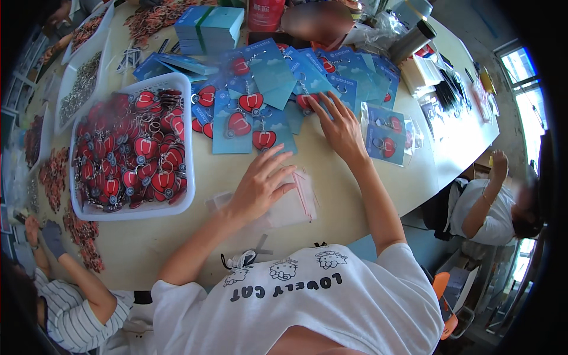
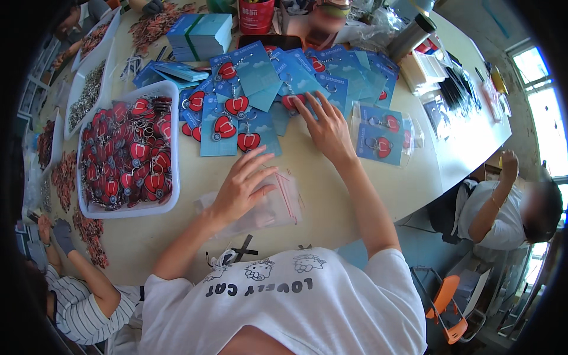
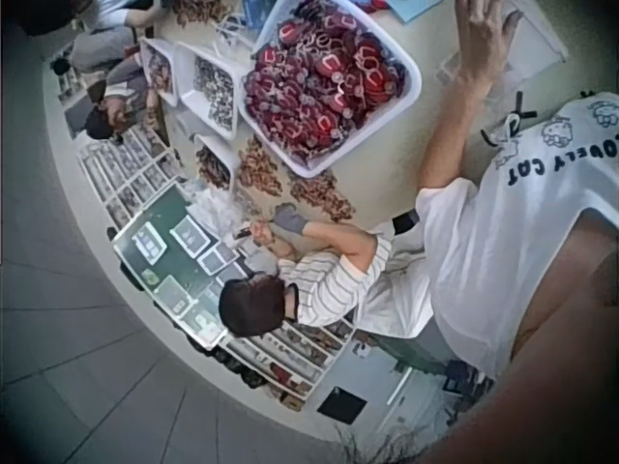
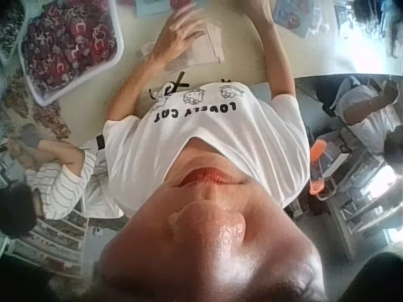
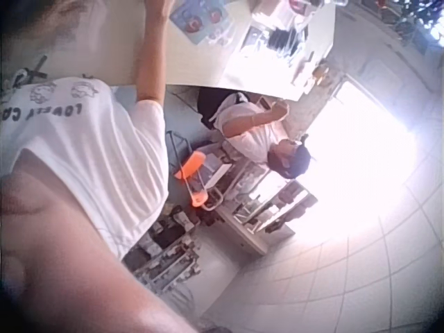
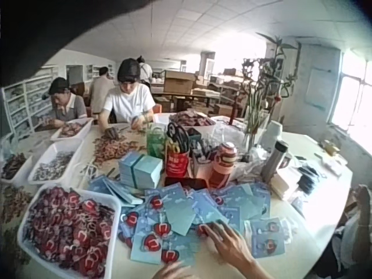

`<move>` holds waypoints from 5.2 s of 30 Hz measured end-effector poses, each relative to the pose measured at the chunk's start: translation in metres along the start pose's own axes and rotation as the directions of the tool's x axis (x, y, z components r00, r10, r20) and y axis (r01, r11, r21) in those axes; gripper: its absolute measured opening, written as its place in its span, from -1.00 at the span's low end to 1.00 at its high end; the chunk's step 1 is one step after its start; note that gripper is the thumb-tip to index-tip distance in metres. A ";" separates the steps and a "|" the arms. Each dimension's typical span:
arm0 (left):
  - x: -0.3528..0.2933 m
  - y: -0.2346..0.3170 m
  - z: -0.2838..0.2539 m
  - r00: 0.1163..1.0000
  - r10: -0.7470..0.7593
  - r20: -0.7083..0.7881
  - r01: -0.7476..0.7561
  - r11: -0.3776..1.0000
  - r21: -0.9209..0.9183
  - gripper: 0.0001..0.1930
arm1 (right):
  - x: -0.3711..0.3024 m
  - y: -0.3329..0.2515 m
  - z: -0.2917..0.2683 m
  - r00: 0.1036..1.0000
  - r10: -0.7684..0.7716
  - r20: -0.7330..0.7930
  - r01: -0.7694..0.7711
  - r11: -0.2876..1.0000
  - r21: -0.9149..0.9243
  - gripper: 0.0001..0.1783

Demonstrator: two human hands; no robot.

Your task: The person repeatedly picks up heart-shaped keychains attached to blue cards and places them into small clear plastic bags. The person handles the items one by one, opening the bags and inserting the keychains before setting the packaged items aside on the table.

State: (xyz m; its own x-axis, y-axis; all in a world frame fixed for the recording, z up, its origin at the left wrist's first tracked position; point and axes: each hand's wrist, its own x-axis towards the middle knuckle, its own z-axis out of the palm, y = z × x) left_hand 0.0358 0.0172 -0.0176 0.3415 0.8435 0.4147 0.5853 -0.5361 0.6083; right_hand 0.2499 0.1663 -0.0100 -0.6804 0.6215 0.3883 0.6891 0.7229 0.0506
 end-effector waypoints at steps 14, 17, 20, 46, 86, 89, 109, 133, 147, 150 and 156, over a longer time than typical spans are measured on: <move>0.093 -0.012 0.046 0.658 -0.632 0.410 0.232 -0.348 -0.908 -0.70 | -0.058 -0.053 -0.054 0.983 0.133 -0.130 -0.113 0.982 0.149 -0.56; 0.086 0.014 0.048 0.650 -0.668 0.363 0.224 -0.288 -0.931 -0.75 | -0.063 -0.057 -0.051 0.969 0.148 -0.198 -0.130 0.986 0.102 -0.53; 0.079 0.018 0.042 0.639 -0.725 0.256 0.140 -0.218 -0.966 -0.74 | -0.064 -0.054 -0.055 0.923 0.315 -0.219 -0.198 0.880 0.433 -0.68; -0.015 0.003 -0.024 0.801 -0.596 0.057 0.587 0.762 -0.273 -0.68 | -0.083 -0.043 -0.039 0.559 0.740 0.373 -0.349 -0.198 0.916 -0.82; 0.000 0.003 -0.034 0.770 -0.510 0.383 0.632 0.534 -0.562 -0.79 | -0.058 -0.069 -0.063 0.820 0.318 0.475 -0.501 -0.001 0.865 -0.84; 0.002 0.007 -0.033 0.777 -0.474 0.414 0.621 0.474 -0.624 -0.79 | -0.062 -0.063 -0.061 0.872 0.267 0.411 -0.470 0.215 0.856 -0.87; 0.004 -0.051 -0.035 0.824 -0.215 -0.524 0.460 0.795 0.396 -0.44 | -0.164 0.092 -0.073 0.462 0.882 0.088 -0.663 0.278 0.695 -0.62; 0.003 0.029 0.007 0.774 -0.471 -0.422 0.069 0.726 -0.684 -0.14 | 0.008 -0.104 -0.031 0.715 0.455 0.531 -0.313 -0.471 0.825 -0.63; 0.009 0.037 0.007 0.760 -0.509 -0.404 0.075 0.686 -0.724 -0.26 | 0.005 -0.105 -0.035 0.811 0.559 -0.171 -0.086 0.403 0.911 -0.62; 0.009 0.039 0.003 0.758 -0.501 -0.417 0.078 0.705 -0.704 -0.26 | 0.002 -0.100 -0.046 0.834 0.367 -0.412 -0.041 0.786 0.617 -0.59; 0.006 0.034 0.006 0.738 -0.481 -0.473 0.057 0.742 -0.667 -0.23 | -0.004 -0.118 -0.063 0.833 0.546 -0.093 -0.204 0.458 0.865 -0.79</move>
State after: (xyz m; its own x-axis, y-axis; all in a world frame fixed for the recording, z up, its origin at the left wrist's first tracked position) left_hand 0.0628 0.0043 0.0015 -0.3772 0.8641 0.3333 -0.0370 -0.3736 0.9269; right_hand 0.1868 0.0594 0.0401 -0.1671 0.8841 0.4365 0.2389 0.4658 -0.8520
